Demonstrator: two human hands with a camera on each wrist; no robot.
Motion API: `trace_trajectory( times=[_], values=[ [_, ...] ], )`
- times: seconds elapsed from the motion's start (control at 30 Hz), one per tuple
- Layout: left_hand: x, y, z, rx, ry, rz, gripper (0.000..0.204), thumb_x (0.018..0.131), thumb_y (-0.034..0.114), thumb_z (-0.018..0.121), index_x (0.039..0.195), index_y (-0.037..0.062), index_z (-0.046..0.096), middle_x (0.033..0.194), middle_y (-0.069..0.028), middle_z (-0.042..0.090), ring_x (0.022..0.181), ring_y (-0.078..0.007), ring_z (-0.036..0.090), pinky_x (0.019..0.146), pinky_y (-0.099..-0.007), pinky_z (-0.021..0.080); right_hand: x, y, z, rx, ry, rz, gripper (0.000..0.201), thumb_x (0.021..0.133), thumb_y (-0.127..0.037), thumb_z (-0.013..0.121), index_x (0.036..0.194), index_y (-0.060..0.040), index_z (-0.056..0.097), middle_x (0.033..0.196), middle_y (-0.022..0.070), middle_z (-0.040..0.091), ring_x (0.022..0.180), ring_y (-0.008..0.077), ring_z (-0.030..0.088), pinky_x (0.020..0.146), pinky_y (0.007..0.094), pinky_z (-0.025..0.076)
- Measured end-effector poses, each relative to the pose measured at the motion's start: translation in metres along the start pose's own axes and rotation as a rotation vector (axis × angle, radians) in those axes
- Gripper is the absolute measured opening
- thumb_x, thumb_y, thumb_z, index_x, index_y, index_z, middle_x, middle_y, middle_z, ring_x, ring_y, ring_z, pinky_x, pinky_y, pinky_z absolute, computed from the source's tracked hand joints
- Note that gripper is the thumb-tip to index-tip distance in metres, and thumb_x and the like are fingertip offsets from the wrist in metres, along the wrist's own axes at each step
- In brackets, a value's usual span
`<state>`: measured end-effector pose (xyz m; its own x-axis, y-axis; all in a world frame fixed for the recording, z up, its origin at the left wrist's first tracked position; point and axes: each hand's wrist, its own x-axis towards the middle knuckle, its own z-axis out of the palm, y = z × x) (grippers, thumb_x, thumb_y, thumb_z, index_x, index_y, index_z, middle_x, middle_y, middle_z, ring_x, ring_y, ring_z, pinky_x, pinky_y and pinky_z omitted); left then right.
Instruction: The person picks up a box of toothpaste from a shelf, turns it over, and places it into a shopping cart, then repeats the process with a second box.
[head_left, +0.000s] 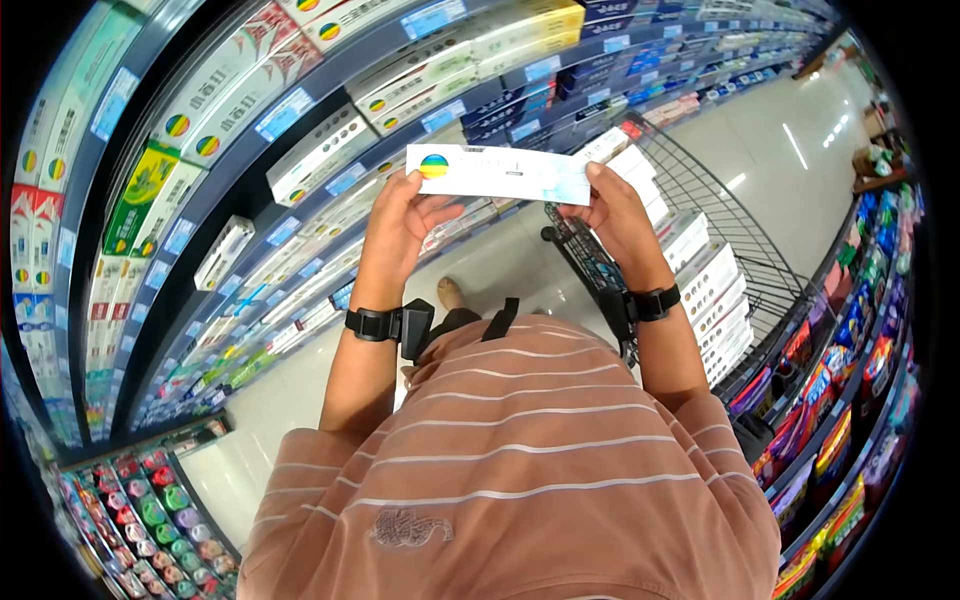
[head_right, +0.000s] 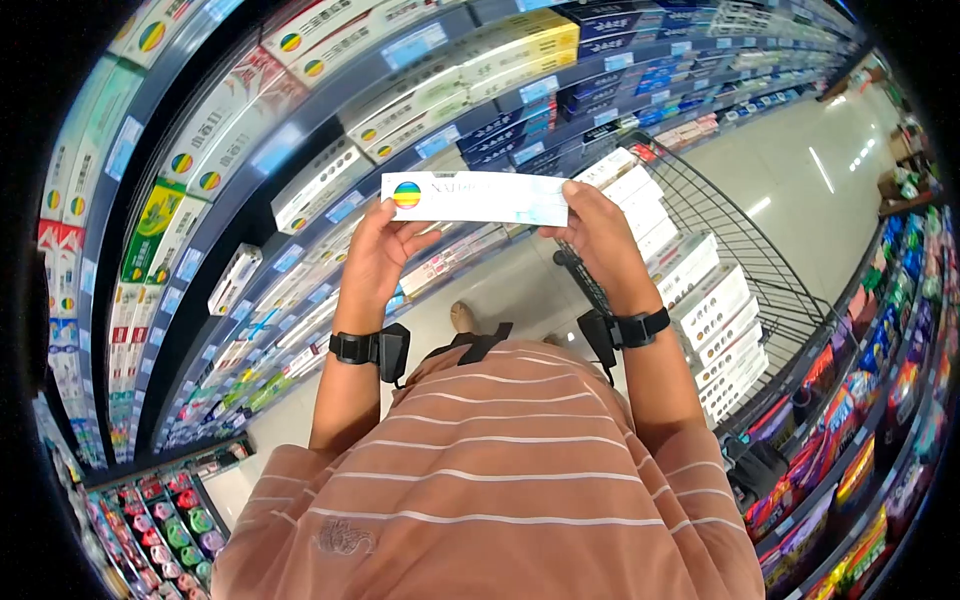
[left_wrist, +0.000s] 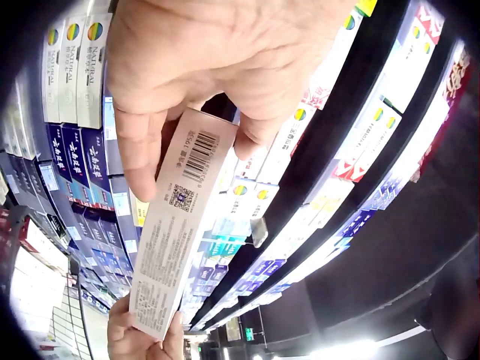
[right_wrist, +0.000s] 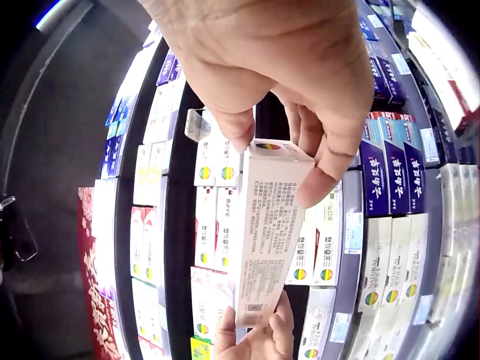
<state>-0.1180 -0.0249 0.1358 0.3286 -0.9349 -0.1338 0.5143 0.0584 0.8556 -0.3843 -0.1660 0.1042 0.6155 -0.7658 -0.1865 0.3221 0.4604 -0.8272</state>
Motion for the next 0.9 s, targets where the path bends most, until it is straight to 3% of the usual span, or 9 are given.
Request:
trace_trajectory(
  times=[0.27, 0.5, 0.8, 0.9],
  values=[
    [-0.02, 0.005, -0.021, 0.083, 0.106, -0.005, 0.047, 0.102, 0.033, 0.057, 0.132, -0.0041, 0.054, 0.12, -0.0215, 0.066, 0.109, -0.0292, 0.069, 0.083, -0.0362, 0.062, 0.016, 0.01, 0.026, -0.019, -0.053, 0.02, 0.041, 0.105, -0.034, 0.053, 0.121, 0.0024, 0.061, 0.113, 0.0123, 0.069, 0.098, 0.018, 0.066, 0.08, 0.0331, 0.055],
    [-0.029, 0.005, -0.027, 0.141, 0.129, -0.052, 0.057, 0.106, 0.048, 0.045, 0.131, -0.0021, 0.054, 0.118, -0.0211, 0.067, 0.1, -0.0256, 0.071, 0.077, -0.0328, 0.061, 0.014, 0.022, 0.032, -0.04, -0.003, 0.097, 0.046, 0.105, -0.039, 0.052, 0.124, 0.0019, 0.062, 0.11, 0.0109, 0.07, 0.095, 0.0168, 0.066, 0.076, 0.0313, 0.055],
    [-0.024, -0.006, -0.024, 0.168, 0.07, -0.144, 0.054, 0.106, 0.047, 0.045, 0.13, -0.0005, 0.055, 0.113, -0.0169, 0.069, 0.091, -0.0219, 0.071, 0.072, -0.031, 0.058, 0.001, 0.033, 0.001, -0.078, 0.042, 0.228, 0.049, 0.104, -0.045, 0.051, 0.122, -0.0014, 0.062, 0.101, 0.0105, 0.071, 0.074, 0.0168, 0.066, 0.062, 0.0316, 0.054],
    [-0.021, -0.011, -0.025, 0.171, 0.073, -0.161, 0.05, 0.106, 0.043, 0.048, 0.13, -0.0006, 0.055, 0.113, -0.0168, 0.069, 0.091, -0.0217, 0.071, 0.072, -0.0311, 0.058, -0.009, 0.031, -0.004, -0.1, 0.078, 0.248, 0.047, 0.105, -0.044, 0.05, 0.126, -0.0026, 0.059, 0.105, 0.0109, 0.069, 0.077, 0.0174, 0.067, 0.065, 0.0325, 0.056]
  ],
)
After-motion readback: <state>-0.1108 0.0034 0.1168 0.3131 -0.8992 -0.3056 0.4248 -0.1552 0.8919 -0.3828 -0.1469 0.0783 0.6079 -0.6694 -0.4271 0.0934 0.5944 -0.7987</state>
